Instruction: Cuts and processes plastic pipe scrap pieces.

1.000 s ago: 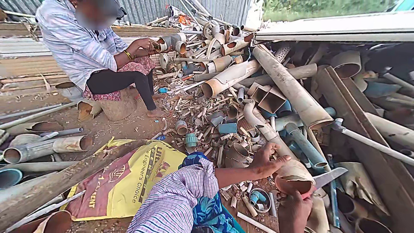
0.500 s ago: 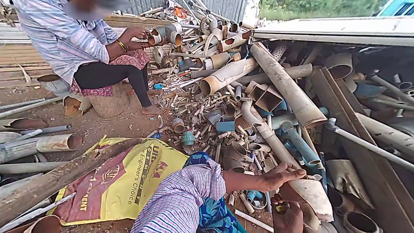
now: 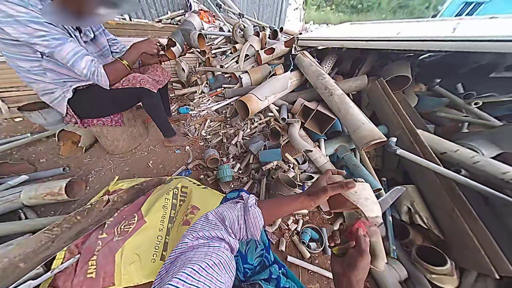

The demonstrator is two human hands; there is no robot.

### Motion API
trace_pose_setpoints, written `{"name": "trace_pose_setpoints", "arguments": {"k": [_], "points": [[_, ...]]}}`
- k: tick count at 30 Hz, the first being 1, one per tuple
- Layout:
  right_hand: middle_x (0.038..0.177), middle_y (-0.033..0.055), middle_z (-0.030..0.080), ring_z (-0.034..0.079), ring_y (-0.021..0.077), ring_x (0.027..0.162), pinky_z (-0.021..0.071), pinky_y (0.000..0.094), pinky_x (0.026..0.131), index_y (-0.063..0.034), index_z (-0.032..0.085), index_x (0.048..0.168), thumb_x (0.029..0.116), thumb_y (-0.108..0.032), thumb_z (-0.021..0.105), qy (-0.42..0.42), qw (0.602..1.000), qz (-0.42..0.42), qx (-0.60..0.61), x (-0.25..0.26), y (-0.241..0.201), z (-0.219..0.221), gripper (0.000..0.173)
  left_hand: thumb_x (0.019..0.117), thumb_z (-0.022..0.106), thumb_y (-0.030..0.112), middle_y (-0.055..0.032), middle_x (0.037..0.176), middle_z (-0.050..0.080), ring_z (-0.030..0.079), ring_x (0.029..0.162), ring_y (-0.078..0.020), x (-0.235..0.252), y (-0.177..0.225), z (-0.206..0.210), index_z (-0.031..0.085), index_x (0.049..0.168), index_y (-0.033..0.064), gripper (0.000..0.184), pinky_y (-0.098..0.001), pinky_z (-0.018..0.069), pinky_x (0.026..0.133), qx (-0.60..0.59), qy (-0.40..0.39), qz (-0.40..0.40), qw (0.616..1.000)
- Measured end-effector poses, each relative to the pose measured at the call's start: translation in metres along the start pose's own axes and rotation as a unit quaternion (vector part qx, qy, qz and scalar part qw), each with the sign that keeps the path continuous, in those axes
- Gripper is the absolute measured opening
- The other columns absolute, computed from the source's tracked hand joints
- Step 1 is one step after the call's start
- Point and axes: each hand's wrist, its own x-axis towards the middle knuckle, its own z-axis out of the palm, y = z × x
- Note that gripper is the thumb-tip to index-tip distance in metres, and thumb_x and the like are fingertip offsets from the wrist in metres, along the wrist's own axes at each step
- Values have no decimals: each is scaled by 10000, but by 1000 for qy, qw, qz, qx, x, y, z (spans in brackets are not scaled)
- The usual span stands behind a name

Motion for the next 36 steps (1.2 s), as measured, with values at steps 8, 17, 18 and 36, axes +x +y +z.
{"name": "trace_pose_setpoints", "arguments": {"k": [8, 17, 18, 36], "points": [[802, -2, 622, 561, 37, 470, 493, 177, 412, -39, 407, 1263, 1080, -96, 284, -11, 997, -52, -52, -1, -2, 5, 227, 1096, 324, 520, -154, 1315, 606, 610, 1170, -245, 30, 27, -49, 489, 1445, 76, 589, -435, 513, 989, -152, 228, 5, 962], [793, 1, 711, 610, 45, 488, 503, 173, 405, -34, 496, 1172, 1017, -58, 303, -107, 988, -104, -46, -1, -16, 0, 249, 1054, 244, 652, -133, 1433, 554, 572, 1265, -283, 30, 41, -74, 447, 1501, 161, 695, -512, 497, 1016, -214, 266, 47, 939], [803, -9, 718, 617, 46, 500, 509, 175, 417, -37, 514, 1172, 994, -49, 341, -120, 982, -132, -56, 0, -16, -3, 249, 1056, 246, 648, -135, 1433, 554, 571, 1267, -283, 29, 41, -74, 447, 1502, 154, 695, -510, 495, 1020, -222, 267, 51, 936], [907, 209, 726, 698, 389, 686, 513, 575, 562, -37, 713, 1284, 908, -127, 626, -123, 685, -387, -604, -22, -71, -19, 396, 1058, 530, 292, -123, 1218, 607, 597, 1079, -145, 20, 37, -66, 500, 1374, 25, 416, -363, 499, 956, 50, 202, 90, 974]]}}
